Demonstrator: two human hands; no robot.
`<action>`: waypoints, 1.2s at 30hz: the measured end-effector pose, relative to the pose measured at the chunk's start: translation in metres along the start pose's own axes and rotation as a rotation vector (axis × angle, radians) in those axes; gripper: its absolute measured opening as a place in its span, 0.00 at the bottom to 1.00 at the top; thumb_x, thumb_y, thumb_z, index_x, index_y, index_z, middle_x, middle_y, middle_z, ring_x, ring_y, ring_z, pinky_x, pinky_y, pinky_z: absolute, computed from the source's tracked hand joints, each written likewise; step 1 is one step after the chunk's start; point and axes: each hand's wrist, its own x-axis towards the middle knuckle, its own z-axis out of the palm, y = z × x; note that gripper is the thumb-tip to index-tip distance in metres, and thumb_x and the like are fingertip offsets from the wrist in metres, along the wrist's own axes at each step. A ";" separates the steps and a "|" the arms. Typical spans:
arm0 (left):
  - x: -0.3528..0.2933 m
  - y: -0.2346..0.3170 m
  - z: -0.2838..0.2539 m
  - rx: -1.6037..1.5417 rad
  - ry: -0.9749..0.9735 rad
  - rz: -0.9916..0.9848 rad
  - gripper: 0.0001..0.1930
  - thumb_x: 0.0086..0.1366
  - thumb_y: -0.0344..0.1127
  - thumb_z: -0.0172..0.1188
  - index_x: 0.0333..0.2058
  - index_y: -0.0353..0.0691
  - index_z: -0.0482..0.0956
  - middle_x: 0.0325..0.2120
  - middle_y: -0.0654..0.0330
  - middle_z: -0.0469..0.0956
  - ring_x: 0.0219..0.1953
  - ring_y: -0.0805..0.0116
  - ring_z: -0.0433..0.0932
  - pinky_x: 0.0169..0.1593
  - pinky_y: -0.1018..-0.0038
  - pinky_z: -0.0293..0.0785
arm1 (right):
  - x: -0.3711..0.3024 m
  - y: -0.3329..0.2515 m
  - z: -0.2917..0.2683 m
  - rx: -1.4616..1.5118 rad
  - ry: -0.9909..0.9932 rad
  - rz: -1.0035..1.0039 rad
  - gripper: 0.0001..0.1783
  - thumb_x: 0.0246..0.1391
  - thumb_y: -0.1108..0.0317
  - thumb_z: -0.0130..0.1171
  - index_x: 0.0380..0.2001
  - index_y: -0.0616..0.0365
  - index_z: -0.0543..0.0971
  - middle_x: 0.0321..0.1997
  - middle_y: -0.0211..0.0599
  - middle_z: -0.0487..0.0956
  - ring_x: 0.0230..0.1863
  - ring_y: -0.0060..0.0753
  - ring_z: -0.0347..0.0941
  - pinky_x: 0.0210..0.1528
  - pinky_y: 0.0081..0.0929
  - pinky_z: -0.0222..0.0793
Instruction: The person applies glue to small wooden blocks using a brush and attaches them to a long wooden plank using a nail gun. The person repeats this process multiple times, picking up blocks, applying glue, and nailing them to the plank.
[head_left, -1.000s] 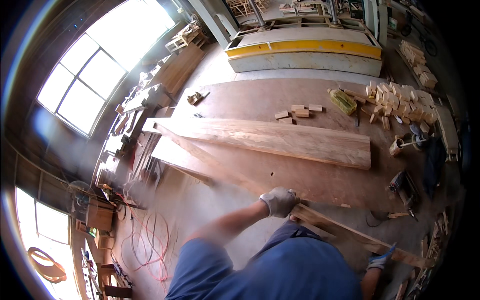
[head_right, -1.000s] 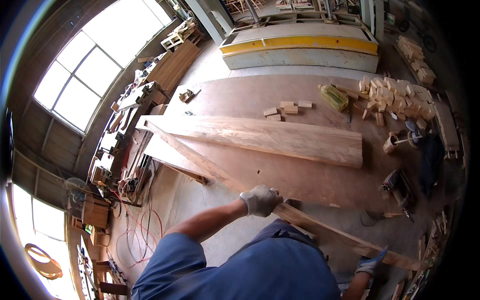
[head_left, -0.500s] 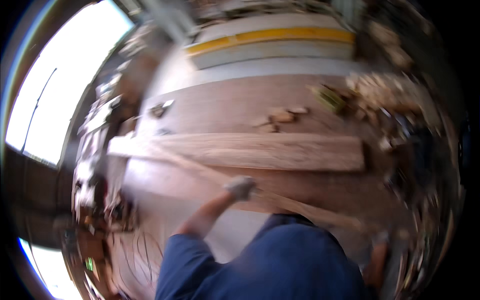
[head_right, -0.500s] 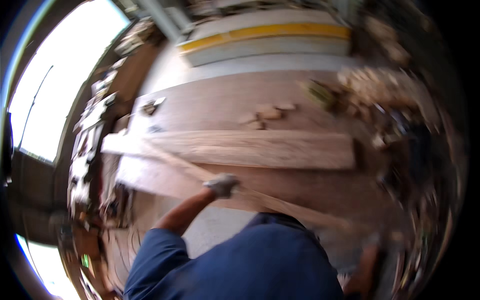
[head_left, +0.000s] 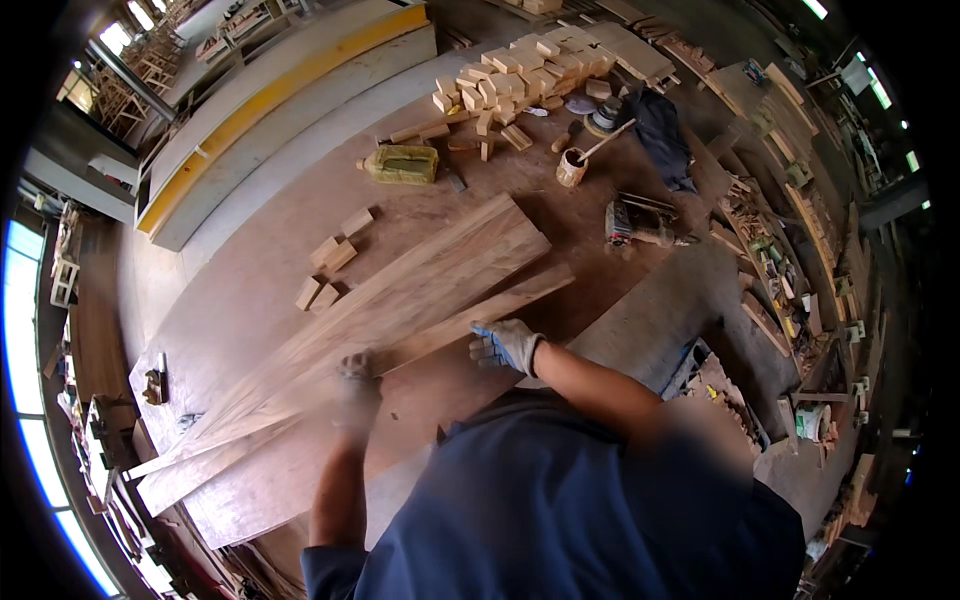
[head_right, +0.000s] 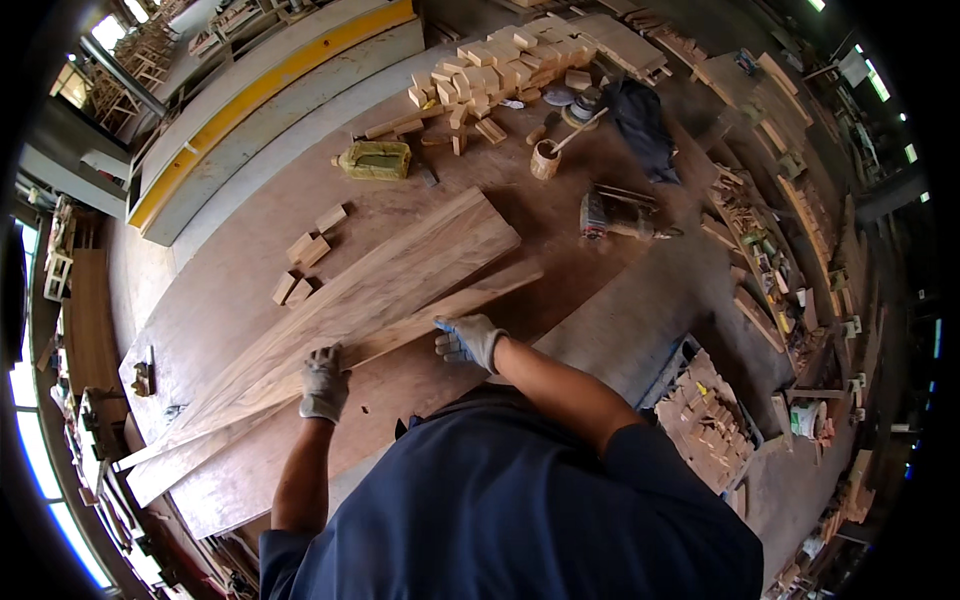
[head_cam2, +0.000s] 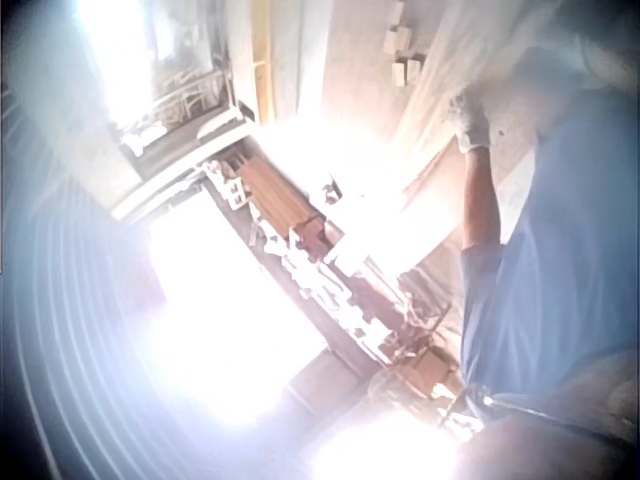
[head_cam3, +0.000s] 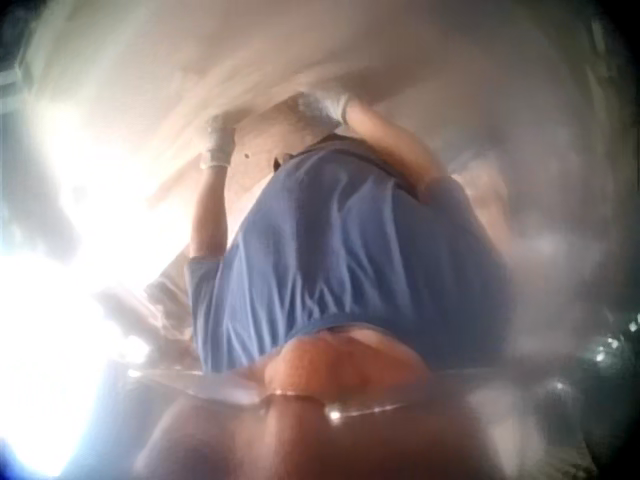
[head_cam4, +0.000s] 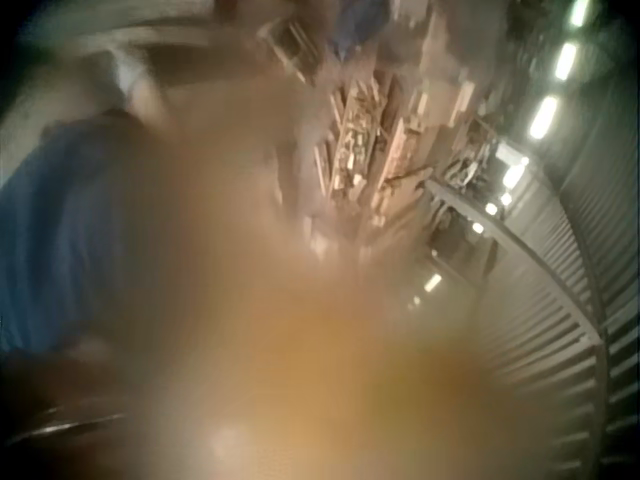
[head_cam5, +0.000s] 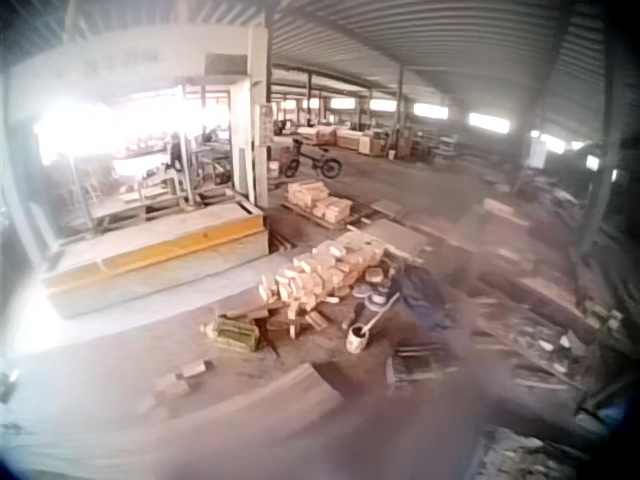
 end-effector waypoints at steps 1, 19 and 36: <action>0.000 -0.009 -0.004 -0.012 -0.016 -0.024 0.33 0.57 0.38 0.75 0.61 0.43 0.76 0.55 0.48 0.80 0.58 0.43 0.75 0.60 0.50 0.73 | -0.001 -0.005 -0.001 -0.027 0.019 -0.024 0.21 0.66 0.50 0.68 0.52 0.54 0.82 0.45 0.44 0.88 0.36 0.41 0.87 0.38 0.38 0.86; 0.069 0.022 -0.009 0.031 -0.060 -0.198 0.28 0.58 0.32 0.73 0.58 0.42 0.77 0.53 0.49 0.79 0.57 0.41 0.74 0.62 0.49 0.70 | 0.028 -0.122 -0.076 -0.271 0.169 -0.120 0.14 0.70 0.57 0.64 0.45 0.57 0.81 0.35 0.40 0.88 0.29 0.39 0.87 0.30 0.38 0.85; 0.171 0.160 -0.028 -0.208 0.126 -0.597 0.21 0.65 0.30 0.59 0.57 0.42 0.81 0.56 0.48 0.81 0.59 0.43 0.77 0.63 0.53 0.73 | 0.002 -0.197 -0.242 -0.416 -0.205 0.030 0.13 0.72 0.60 0.62 0.47 0.59 0.82 0.38 0.42 0.88 0.35 0.34 0.87 0.37 0.33 0.85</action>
